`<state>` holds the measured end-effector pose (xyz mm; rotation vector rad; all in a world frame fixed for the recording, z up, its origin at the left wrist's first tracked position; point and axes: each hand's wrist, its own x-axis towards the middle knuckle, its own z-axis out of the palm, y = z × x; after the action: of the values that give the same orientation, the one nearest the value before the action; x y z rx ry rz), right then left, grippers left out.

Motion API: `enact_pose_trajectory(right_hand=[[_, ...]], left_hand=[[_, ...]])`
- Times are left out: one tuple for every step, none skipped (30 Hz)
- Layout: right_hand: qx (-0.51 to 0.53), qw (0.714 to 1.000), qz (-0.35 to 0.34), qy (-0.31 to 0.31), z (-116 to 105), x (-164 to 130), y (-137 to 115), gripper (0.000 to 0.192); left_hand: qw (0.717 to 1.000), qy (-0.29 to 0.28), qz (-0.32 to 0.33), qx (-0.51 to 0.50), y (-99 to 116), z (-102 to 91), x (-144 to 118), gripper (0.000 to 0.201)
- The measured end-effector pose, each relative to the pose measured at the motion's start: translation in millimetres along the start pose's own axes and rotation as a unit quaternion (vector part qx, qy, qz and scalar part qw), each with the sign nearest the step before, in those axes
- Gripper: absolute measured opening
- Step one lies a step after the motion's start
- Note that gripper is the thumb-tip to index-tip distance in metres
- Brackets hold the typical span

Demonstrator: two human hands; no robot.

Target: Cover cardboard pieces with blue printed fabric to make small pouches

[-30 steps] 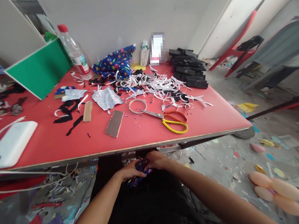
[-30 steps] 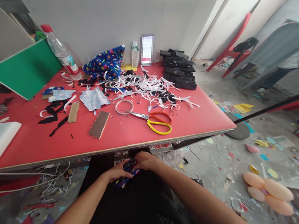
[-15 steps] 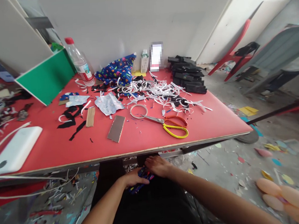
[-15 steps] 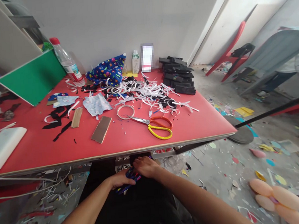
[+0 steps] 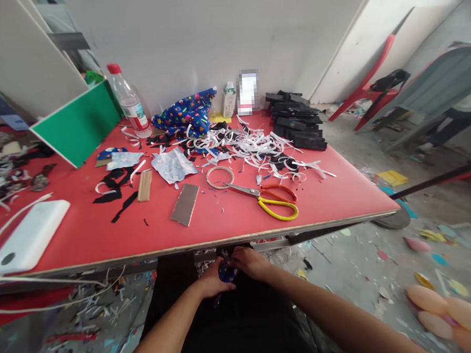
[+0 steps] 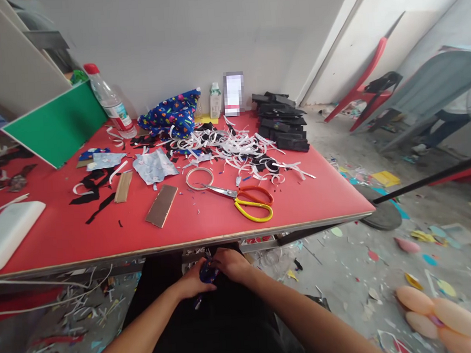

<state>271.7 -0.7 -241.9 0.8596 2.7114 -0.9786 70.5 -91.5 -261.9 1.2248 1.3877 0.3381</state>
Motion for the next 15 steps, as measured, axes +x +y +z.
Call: enact_pose_trajectory(right_hand=[[0.009, 1.0, -0.001, 0.008, 0, -1, -2, 0.034], [0.017, 1.0, -0.002, 0.016, -1, -2, -3, 0.034], [0.024, 0.999, -0.001, 0.026, -1, -3, -5, 0.033], [0.029, 0.999, 0.003, 0.036, -2, -2, -6, 0.033], [0.034, 0.998, 0.008, 0.047, -2, -1, -7, 0.033], [0.037, 0.997, 0.014, 0.059, -3, 2, -7, 0.033], [0.039, 0.996, 0.021, 0.072, -4, 6, -7, 0.033], [0.04, 0.995, 0.028, 0.085, -4, 11, -7, 0.034], [0.039, 0.994, 0.035, 0.099, -5, 18, -7, 0.035], [0.037, 0.992, 0.041, 0.112, -5, 25, -6, 0.036], [0.035, 0.991, 0.045, 0.124, -5, 33, -6, 0.037], [0.033, 0.989, 0.046, 0.134, -5, 40, -6, 0.037], [0.032, 0.988, 0.044, 0.142, -4, 47, -6, 0.037], [0.032, 0.988, 0.039, 0.148, -3, 52, -5, 0.036], [0.03, 0.987, 0.032, 0.153, -3, 57, -5, 0.035]], left_hand=[[1.0, 0.004, 0.004, 0.014, 0, -0.1, 0, 0.041], [1.0, 0.005, 0.009, 0.027, 0, -1.0, 1, 0.04], [0.999, 0.004, 0.013, 0.038, 1, -2.9, 3, 0.04], [0.999, 0.003, 0.019, 0.048, 3, -5.8, 5, 0.039], [0.998, 0.002, 0.027, 0.057, 5, -9.8, 8, 0.038], [0.997, 0.002, 0.037, 0.065, 8, -14.9, 11, 0.037], [0.996, 0.005, 0.048, 0.072, 12, -20.9, 15, 0.036], [0.995, 0.009, 0.058, 0.077, 15, -27.6, 20, 0.036], [0.994, 0.012, 0.066, 0.082, 18, -34.7, 24, 0.035], [0.994, 0.018, 0.069, 0.085, 20, -41.9, 28, 0.034], [0.994, 0.023, 0.07, 0.086, 22, -49.1, 31, 0.034], [0.994, 0.026, 0.069, 0.084, 24, -56.0, 34, 0.034], [0.994, 0.029, 0.066, 0.08, 25, -62.6, 34, 0.035], [0.995, 0.031, 0.064, 0.073, 25, -68.8, 34, 0.035], [0.995, 0.032, 0.062, 0.064, 26, -74.5, 33, 0.035]])
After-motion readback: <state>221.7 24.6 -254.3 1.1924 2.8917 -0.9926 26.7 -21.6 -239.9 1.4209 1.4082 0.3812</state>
